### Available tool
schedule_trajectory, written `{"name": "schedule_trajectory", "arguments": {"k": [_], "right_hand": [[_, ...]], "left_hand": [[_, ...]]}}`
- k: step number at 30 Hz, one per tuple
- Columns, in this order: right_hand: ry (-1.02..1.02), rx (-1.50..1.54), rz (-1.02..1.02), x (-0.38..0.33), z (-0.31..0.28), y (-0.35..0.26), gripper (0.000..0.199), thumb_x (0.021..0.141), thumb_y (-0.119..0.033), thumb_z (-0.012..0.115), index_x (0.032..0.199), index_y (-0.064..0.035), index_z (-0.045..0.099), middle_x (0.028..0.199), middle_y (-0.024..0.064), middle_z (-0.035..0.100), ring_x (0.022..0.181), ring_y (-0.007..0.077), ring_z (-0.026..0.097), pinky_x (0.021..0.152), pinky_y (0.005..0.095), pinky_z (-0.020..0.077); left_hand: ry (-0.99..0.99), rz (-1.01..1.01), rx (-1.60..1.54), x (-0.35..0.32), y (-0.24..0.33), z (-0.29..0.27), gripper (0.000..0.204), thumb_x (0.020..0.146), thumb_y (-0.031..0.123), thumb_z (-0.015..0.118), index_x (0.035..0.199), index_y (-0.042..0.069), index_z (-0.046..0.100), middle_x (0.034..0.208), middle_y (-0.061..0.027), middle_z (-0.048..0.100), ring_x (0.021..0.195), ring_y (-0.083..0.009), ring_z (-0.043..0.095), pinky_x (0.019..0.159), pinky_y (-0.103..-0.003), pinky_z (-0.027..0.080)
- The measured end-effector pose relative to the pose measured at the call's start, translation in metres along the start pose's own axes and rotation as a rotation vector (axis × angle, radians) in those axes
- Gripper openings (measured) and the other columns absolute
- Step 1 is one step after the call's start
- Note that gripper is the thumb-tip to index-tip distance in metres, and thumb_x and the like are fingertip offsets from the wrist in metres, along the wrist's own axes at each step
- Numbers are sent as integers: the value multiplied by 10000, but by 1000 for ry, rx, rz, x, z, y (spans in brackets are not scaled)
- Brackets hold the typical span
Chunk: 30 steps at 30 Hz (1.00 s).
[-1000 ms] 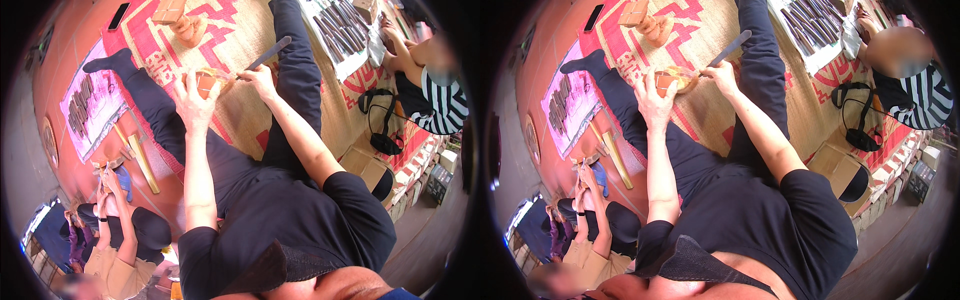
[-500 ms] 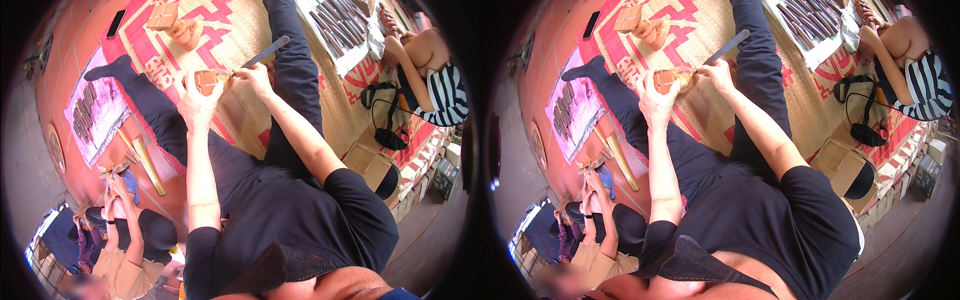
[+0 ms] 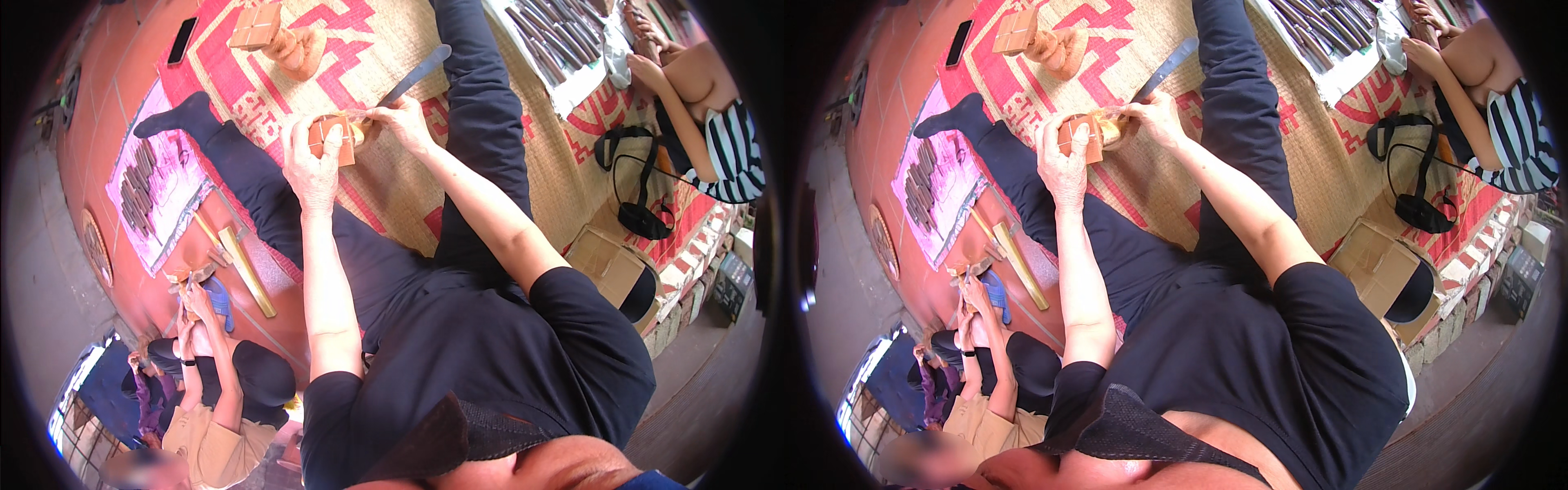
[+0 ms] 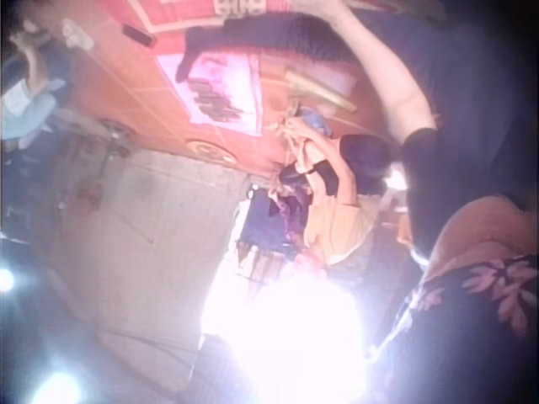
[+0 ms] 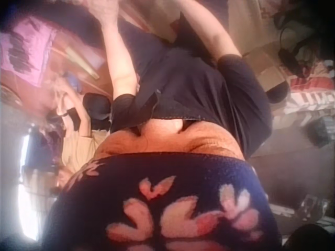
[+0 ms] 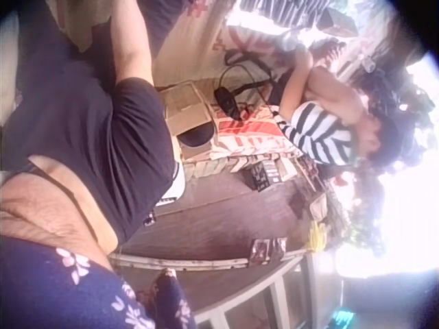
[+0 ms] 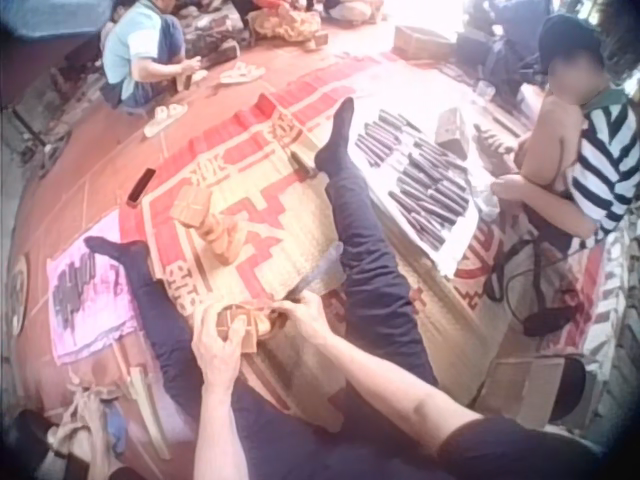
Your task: The person sits on a mat and carves a small wooden block using a knife, rotating the piece to shape different sides. Other people nearby also work on similar wooden pieces.
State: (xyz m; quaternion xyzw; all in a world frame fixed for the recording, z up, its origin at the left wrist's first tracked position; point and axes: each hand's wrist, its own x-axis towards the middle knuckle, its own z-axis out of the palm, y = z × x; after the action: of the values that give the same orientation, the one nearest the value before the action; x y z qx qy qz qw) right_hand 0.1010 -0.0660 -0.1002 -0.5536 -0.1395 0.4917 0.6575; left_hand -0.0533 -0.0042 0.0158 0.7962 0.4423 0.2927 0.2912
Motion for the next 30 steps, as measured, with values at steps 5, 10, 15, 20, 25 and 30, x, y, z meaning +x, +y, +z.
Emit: {"name": "schedule_trajectory", "arguments": {"k": [5,10,15,20,25,30], "right_hand": [[104,31,4,5,-1,5,111,837,-68,693,915,11,693,848,79,707,725,125,650,685,246,500],[4,15,-42,7,2,15,93,835,-69,689,883,10,681,831,78,703,719,137,664,675,265,523],[183,45,-102,15,-6,4,101,830,-70,688,898,3,677,818,78,702,689,140,666,639,256,526],[-28,-23,-1,5,4,5,80,815,-68,706,852,-1,683,814,79,701,668,130,645,645,261,523],[197,40,-50,12,-12,-1,83,812,-61,703,868,-1,692,811,57,699,702,123,652,676,259,522],[-6,-100,-63,4,0,3,115,796,-67,699,888,2,707,788,52,695,676,112,630,646,246,493]], "left_hand": [[9,9,-2,0,-2,0,360,841,283,732,1117,85,613,1098,-112,578,1004,-301,617,848,-404,511],[6,-10,5,1,2,-1,375,836,301,735,1117,85,612,1096,-112,578,998,-297,617,849,-400,508],[20,7,1,0,-2,0,371,829,284,740,1113,83,612,1084,-113,579,989,-298,620,849,-401,508],[21,-8,31,1,2,-1,379,819,276,748,1118,86,613,1074,-109,582,989,-299,621,850,-399,507],[29,-6,-28,-2,0,1,350,840,289,736,1093,74,626,1071,-99,597,1006,-266,618,878,-373,488],[20,-40,18,-1,-1,0,382,820,291,749,1113,86,616,1095,-109,586,1003,-298,622,849,-402,506]]}}
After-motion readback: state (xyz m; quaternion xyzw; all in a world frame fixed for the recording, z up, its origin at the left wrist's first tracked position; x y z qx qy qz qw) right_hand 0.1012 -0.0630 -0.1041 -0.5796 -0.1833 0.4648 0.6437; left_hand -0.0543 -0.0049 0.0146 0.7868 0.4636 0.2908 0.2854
